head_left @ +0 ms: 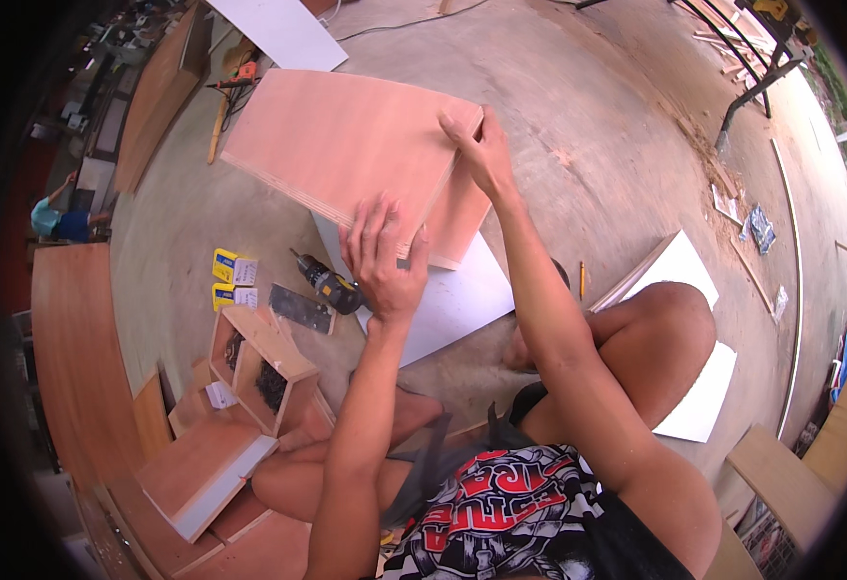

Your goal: The person assembles a wooden box by aligning and screwing together wooden panels using a cordless drill. They handle screws and panels, occasionally adjusting the box orientation to access different sides.

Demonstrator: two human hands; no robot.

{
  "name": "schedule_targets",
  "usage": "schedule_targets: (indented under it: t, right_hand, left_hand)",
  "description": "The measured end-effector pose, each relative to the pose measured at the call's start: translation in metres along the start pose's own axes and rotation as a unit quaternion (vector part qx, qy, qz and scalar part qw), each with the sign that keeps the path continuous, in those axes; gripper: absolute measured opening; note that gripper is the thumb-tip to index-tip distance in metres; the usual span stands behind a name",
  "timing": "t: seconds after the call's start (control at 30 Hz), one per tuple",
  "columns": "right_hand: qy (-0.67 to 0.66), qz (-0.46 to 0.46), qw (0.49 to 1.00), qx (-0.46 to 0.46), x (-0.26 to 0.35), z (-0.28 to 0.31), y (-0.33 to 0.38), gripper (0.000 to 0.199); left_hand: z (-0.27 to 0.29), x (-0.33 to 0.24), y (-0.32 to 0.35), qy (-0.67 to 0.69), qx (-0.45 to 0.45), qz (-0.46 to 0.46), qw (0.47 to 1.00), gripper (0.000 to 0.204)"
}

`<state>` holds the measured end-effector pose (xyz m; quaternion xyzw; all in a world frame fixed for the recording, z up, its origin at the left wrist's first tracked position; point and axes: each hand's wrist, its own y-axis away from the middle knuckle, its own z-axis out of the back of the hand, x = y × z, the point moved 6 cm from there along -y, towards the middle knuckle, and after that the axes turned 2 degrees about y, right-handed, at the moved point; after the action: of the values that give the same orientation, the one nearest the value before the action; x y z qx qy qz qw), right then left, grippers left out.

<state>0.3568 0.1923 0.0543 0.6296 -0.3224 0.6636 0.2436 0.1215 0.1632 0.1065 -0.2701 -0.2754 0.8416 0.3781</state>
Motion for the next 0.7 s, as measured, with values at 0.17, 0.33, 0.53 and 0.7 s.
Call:
schedule_targets:
  t: [0.17, 0.33, 0.53, 0.7]
  right_hand:
    - [-0.033, 0.0, 0.999, -0.021, -0.006, -0.003, 0.001, 0.057]
    - [-0.074, 0.027, 0.995, -0.053, -0.011, -0.009, 0.001, 0.052]
    - [-0.12, 0.061, 0.987, -0.084, -0.014, -0.013, -0.003, 0.047]
    - [-0.124, 0.069, 0.985, -0.099, -0.014, -0.013, -0.003, 0.045]
  left_hand:
    - [0.0, 0.001, 0.0, 0.01, 0.006, -0.009, 1.0, 0.046]
    - [0.0, 0.003, 0.002, 0.013, 0.008, -0.011, 1.0, 0.045]
    - [-0.001, 0.004, 0.002, 0.017, 0.007, -0.013, 1.0, 0.045]
    - [-0.002, 0.007, 0.001, 0.027, 0.007, -0.011, 1.0, 0.046]
